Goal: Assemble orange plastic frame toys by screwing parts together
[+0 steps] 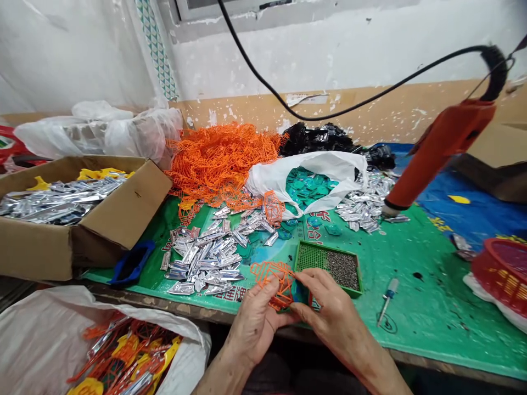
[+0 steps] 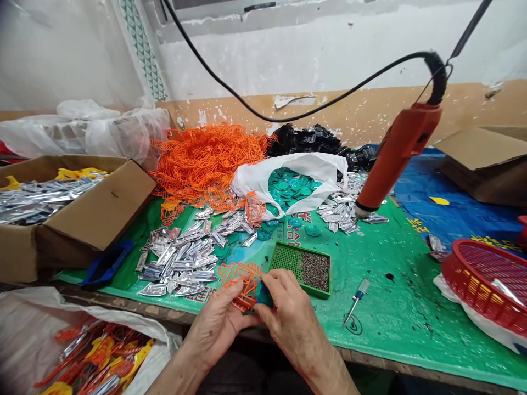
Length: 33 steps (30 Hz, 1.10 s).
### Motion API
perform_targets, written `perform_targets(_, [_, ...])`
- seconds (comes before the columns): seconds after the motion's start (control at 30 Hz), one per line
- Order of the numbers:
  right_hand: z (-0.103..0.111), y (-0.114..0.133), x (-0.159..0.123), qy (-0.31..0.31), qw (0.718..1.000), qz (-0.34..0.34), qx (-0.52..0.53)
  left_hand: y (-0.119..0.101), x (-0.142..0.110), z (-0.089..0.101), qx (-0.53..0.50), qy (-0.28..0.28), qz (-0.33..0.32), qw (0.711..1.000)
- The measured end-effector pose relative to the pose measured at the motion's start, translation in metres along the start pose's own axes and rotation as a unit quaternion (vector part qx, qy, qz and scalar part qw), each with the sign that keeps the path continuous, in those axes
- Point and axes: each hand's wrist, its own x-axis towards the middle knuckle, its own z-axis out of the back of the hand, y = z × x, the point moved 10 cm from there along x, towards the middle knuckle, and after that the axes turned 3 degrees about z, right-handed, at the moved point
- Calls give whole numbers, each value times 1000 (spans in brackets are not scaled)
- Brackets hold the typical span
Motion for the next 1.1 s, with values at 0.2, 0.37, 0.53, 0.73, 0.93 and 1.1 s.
perform_targets(0.2, [3, 14, 0, -39, 998, 25, -34, 4, 0, -6, 5, 11, 5, 1000])
perform_targets(0.37, [-3, 18, 2, -31, 999, 7, -29, 7, -1, -5, -3, 4, -3, 1000])
perform_targets(0.53, [-1, 17, 0, -53, 998, 6, -40, 9, -1, -4, -3, 9, -4, 1000])
perform_targets(0.73, [6, 13, -4, -90, 995, -15, -33, 11, 0, -4, 3, 13, -7, 1000])
perform_targets(0.93, [5, 11, -7, -83, 996, -19, -13, 11, -3, -4, 8, 2, -21, 1000])
perform_targets(1.1, [5, 13, -9, -85, 995, -10, -44, 13, -2, -2, 5, 6, -20, 1000])
